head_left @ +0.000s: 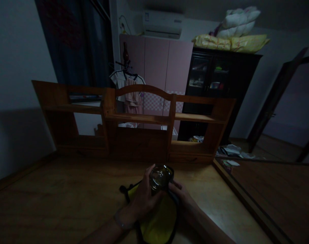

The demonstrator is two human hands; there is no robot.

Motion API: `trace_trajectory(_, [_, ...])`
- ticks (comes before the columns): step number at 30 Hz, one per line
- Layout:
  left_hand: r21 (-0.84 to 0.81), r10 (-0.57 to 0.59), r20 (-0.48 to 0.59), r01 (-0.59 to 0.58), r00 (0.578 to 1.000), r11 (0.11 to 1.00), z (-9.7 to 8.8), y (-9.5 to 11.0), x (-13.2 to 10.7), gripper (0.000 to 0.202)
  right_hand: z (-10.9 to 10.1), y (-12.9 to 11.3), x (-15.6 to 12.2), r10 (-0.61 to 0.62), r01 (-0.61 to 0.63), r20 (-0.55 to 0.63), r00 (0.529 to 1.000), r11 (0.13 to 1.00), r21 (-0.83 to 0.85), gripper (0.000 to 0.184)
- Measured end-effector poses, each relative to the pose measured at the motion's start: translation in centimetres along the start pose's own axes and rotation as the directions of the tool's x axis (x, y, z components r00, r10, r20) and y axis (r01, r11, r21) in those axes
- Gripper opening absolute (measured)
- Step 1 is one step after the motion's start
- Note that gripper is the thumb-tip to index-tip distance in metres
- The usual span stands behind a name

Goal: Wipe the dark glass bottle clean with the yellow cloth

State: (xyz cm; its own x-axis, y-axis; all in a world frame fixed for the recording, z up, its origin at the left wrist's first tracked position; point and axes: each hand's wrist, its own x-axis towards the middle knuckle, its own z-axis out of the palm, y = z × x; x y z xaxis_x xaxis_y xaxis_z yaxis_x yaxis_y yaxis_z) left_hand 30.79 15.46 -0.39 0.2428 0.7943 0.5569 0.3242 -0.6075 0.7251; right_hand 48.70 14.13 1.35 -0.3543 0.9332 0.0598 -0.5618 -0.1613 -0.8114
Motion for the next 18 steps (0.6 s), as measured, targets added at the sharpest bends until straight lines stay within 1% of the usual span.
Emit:
trace_trajectory(4, [-0.043, 0.05, 0.041, -0.048, 0.998, 0.998, -0.3, -0.3, -0.2, 0.086, -0.6, 0.5, 0.1, 0.008, -0.009, -0.037, 0.999, 0.999, -0.034, 0.033])
trace_trajectory(8, [-0.044, 0.097, 0.08, -0.094, 0.992, 0.995, -0.4, -0.3, -0.1, 0.081, -1.0, 0.7, 0.3, 0.027, -0.028, -0.047, 0.999, 1.0, -0.012, 0.032])
trace_trajectory(11, [-0.009, 0.145, 0.069, -0.145, 0.987, 0.989, -0.4, 0.1, 0.0, 0.081, -0.7, 0.4, 0.3, 0.034, -0.033, -0.042, 0.999, 0.999, 0.017, 0.032])
trace_trajectory(15, [0.081, 0.198, 0.049, -0.202, 0.979, 0.976, -0.4, 0.6, 0.1, 0.08, -0.2, 0.0, 0.1, 0.043, -0.041, -0.05, 0.998, 0.998, 0.038, 0.034])
trace_trajectory(18, [0.141, 0.237, 0.038, -0.24, 0.971, 0.961, -0.2, 0.7, 0.1, 0.079, -0.2, -0.2, 0.1, 0.052, -0.048, -0.069, 0.996, 0.997, 0.058, 0.032])
